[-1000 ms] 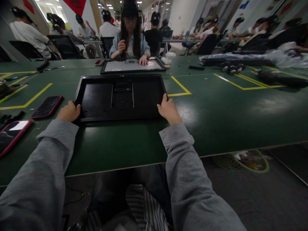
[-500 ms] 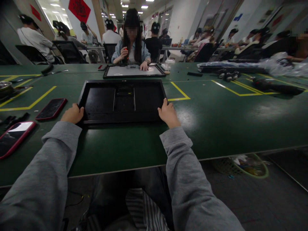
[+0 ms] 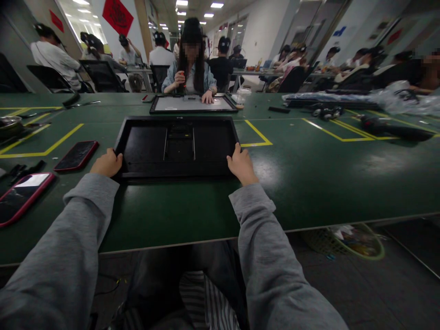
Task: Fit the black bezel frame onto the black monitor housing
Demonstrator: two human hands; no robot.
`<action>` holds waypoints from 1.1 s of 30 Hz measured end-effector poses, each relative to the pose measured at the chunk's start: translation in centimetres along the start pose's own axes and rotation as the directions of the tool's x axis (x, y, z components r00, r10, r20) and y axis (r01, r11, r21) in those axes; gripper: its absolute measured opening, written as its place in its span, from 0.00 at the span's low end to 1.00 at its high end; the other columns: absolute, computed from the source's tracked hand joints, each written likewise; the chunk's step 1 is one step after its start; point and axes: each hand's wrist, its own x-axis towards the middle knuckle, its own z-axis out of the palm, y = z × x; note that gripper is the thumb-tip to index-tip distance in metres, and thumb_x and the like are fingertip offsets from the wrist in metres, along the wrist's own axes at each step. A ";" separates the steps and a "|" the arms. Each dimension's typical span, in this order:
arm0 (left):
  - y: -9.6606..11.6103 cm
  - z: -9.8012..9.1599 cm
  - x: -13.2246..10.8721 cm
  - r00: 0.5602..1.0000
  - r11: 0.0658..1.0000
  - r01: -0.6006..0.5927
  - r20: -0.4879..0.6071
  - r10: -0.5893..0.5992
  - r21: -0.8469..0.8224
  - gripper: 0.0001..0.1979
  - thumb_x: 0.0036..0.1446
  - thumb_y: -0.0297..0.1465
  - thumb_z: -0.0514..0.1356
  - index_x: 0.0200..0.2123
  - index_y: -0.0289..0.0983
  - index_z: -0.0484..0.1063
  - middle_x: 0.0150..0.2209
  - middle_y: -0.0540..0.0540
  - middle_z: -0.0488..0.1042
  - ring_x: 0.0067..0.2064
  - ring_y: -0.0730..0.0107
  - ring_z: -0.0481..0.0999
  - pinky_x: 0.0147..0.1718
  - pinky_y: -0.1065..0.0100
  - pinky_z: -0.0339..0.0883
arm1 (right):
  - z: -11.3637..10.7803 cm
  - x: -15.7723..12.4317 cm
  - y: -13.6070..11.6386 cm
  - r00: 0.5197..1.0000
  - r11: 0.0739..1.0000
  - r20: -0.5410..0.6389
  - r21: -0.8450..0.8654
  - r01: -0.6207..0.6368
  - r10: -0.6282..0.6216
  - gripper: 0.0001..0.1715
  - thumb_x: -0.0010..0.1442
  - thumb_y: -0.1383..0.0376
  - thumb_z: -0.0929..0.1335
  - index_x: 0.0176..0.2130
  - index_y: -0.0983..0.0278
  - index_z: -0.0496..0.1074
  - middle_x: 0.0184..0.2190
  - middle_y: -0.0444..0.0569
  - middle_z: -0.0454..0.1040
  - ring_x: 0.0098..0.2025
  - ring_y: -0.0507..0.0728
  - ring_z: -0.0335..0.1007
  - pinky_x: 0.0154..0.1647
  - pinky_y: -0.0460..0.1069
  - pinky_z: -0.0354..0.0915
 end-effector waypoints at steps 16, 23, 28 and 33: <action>0.1 -0.1 -0.1 1.000 1.000 0.009 0.007 -0.009 -0.005 0.31 0.64 0.43 0.43 0.61 0.25 0.60 0.54 0.18 0.72 0.56 0.34 0.74 0.53 0.46 0.65 | -0.2 -0.1 -0.1 1.000 1.000 0.012 0.011 -0.017 0.016 0.42 0.69 0.57 0.60 0.72 0.76 0.46 0.58 0.75 0.65 0.58 0.71 0.68 0.57 0.61 0.63; 0.1 0.0 -0.1 1.000 1.000 0.013 0.003 -0.013 0.009 0.32 0.64 0.43 0.43 0.59 0.24 0.62 0.54 0.18 0.73 0.56 0.34 0.74 0.52 0.45 0.65 | -0.3 -0.3 -0.3 0.999 1.000 0.031 -0.008 -0.027 0.028 0.42 0.69 0.58 0.60 0.72 0.76 0.45 0.58 0.75 0.65 0.58 0.72 0.68 0.56 0.62 0.64; 0.3 -0.2 -0.3 1.000 1.000 -0.002 0.000 0.002 0.018 0.31 0.64 0.42 0.43 0.60 0.24 0.61 0.54 0.18 0.73 0.55 0.34 0.75 0.52 0.46 0.65 | -0.3 -0.3 -0.2 0.999 0.999 0.028 -0.018 -0.027 0.028 0.41 0.70 0.57 0.59 0.72 0.75 0.45 0.57 0.75 0.65 0.57 0.72 0.69 0.55 0.62 0.64; 0.2 -0.3 -0.3 1.000 1.000 0.004 0.004 -0.004 0.005 0.31 0.65 0.43 0.43 0.60 0.25 0.61 0.54 0.18 0.72 0.56 0.35 0.74 0.53 0.46 0.65 | -0.3 -0.2 -0.2 1.000 1.000 0.024 -0.014 -0.016 0.016 0.41 0.69 0.58 0.60 0.72 0.76 0.46 0.57 0.75 0.66 0.57 0.72 0.69 0.55 0.61 0.64</action>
